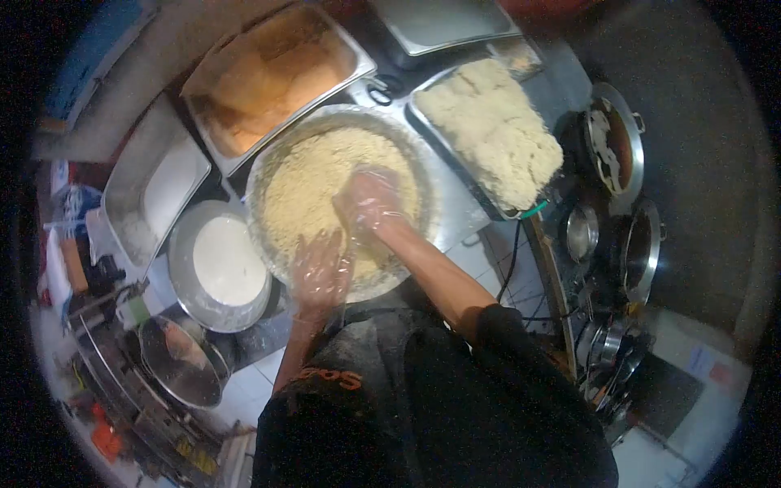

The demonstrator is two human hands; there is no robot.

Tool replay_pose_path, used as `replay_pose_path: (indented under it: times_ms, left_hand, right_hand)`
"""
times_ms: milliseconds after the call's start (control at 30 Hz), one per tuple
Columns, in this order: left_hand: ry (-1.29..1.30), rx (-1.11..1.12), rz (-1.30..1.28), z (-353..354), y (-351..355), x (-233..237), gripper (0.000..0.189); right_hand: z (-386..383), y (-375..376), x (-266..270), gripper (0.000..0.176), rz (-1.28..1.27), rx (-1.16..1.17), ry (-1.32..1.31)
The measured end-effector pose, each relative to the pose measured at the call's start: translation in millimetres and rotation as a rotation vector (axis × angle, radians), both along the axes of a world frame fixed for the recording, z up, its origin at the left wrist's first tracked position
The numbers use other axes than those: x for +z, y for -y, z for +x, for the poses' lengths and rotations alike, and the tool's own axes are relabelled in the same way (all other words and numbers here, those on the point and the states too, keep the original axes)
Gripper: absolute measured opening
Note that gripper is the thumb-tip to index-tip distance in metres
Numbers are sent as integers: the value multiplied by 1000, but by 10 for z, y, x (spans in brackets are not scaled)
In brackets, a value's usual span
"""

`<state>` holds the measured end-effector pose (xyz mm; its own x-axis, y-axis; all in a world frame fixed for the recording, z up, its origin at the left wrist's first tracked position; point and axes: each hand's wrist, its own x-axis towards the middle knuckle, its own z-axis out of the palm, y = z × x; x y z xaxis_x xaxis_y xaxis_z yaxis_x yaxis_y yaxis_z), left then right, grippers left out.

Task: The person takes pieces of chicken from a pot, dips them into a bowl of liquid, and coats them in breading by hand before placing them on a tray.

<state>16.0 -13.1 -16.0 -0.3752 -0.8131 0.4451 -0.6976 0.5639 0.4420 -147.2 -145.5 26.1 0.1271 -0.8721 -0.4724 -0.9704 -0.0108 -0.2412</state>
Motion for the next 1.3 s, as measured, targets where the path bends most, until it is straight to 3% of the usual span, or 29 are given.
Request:
replay_pose_path:
  times_ms: [33, 100, 200, 300, 400, 433, 500, 533, 700, 867, 933, 1000, 1067, 1133, 1300]
  left_hand:
    - [-100, -2, -10, 2, 18, 18, 33]
    - [-93, 11, 49, -7, 32, 98, 31]
    - [-110, 48, 126, 2, 40, 137, 29]
    - [-187, 70, 202, -1, 11, 192, 25]
    - [-204, 98, 244, 15, 17, 166, 22]
    - [-175, 113, 233, 22, 20, 151, 22]
    - [-118, 133, 194, 28, 23, 126, 24]
    - [-56, 154, 161, 33, 9, 124, 26]
    - [-27, 299, 149, -44, 21, 278, 34]
    - [-17, 275, 131, -63, 49, 280, 37]
    - [-14, 429, 167, -132, 49, 282, 33]
    - [-10, 429, 146, -128, 66, 238, 36]
    - [-60, 457, 176, -117, 60, 210, 36]
    - [-67, 471, 195, -112, 56, 209, 36]
    - [-53, 553, 285, -200, 44, 297, 34]
  right_hand:
    - [-58, -20, -55, 30, -14, -21, -9]
    - [-170, -77, -268, 34, -19, 63, 92]
    - [-143, -127, -286, 35, 34, 4, 114]
    - [-253, -245, -755, 32, -80, 20, 183]
    - [-207, -167, -60, 32, 94, 83, 105]
    - [-230, -217, -64, 32, 92, 82, 104]
    - [-287, -343, -86, 35, -201, 228, 196]
    - [-310, -347, -51, 35, -199, 235, 199]
    - [-355, -330, 444, 57, -141, -6, 527]
    - [-889, -192, 858, 59, -203, 51, 512]
    - [-1217, -156, 1123, 57, -180, 25, 510]
    - [-1568, -131, 1339, 52, -45, -128, 738]
    - [-1918, -138, 1525, 42, -138, -209, 713]
    - [-2091, -218, 1823, 66, -114, -508, 857]
    - [-2872, -14, 1729, 66, -98, -462, 444]
